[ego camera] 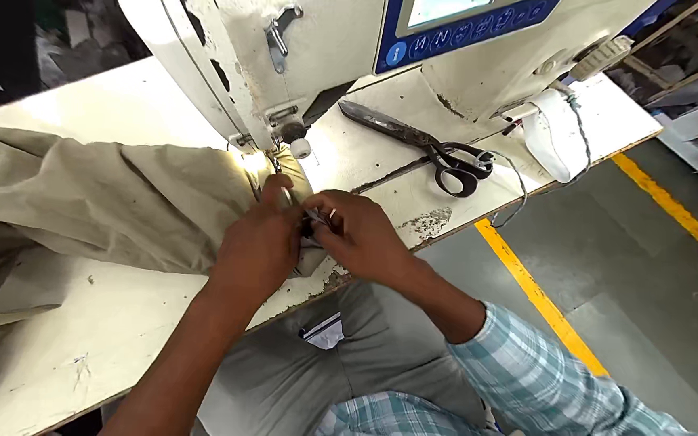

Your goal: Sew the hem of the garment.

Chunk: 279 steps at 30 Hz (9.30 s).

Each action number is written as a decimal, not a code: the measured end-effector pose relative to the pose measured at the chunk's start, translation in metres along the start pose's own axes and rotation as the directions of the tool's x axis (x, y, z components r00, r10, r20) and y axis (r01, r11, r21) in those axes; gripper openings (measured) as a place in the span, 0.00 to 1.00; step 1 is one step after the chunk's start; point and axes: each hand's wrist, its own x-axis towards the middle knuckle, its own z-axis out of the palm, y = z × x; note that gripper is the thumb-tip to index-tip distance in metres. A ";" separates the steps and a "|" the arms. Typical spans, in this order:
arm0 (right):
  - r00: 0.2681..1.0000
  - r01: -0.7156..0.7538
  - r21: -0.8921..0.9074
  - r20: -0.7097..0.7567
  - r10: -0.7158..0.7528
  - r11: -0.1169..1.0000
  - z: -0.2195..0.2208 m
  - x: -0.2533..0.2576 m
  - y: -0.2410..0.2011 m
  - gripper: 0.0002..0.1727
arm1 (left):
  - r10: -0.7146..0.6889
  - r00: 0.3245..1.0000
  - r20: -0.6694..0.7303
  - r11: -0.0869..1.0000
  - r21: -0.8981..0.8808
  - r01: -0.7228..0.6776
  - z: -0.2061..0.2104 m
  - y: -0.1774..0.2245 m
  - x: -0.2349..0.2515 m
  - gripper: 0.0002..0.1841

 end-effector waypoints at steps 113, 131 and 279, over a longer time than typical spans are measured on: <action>0.951 -0.028 -0.395 0.272 0.147 0.918 -0.018 0.062 -0.037 0.09 | 0.007 1.000 -0.027 0.995 -0.097 -0.009 0.005 -0.008 -0.002 0.11; 0.973 -0.127 -0.348 0.137 0.184 0.929 -0.026 0.074 -0.032 0.03 | -0.001 1.000 -0.013 0.996 -0.089 0.000 0.005 -0.008 -0.002 0.15; 0.890 0.399 0.030 0.229 -0.395 0.917 0.001 0.016 0.033 0.11 | -0.030 0.988 -0.154 0.999 0.007 0.031 -0.008 -0.003 0.013 0.14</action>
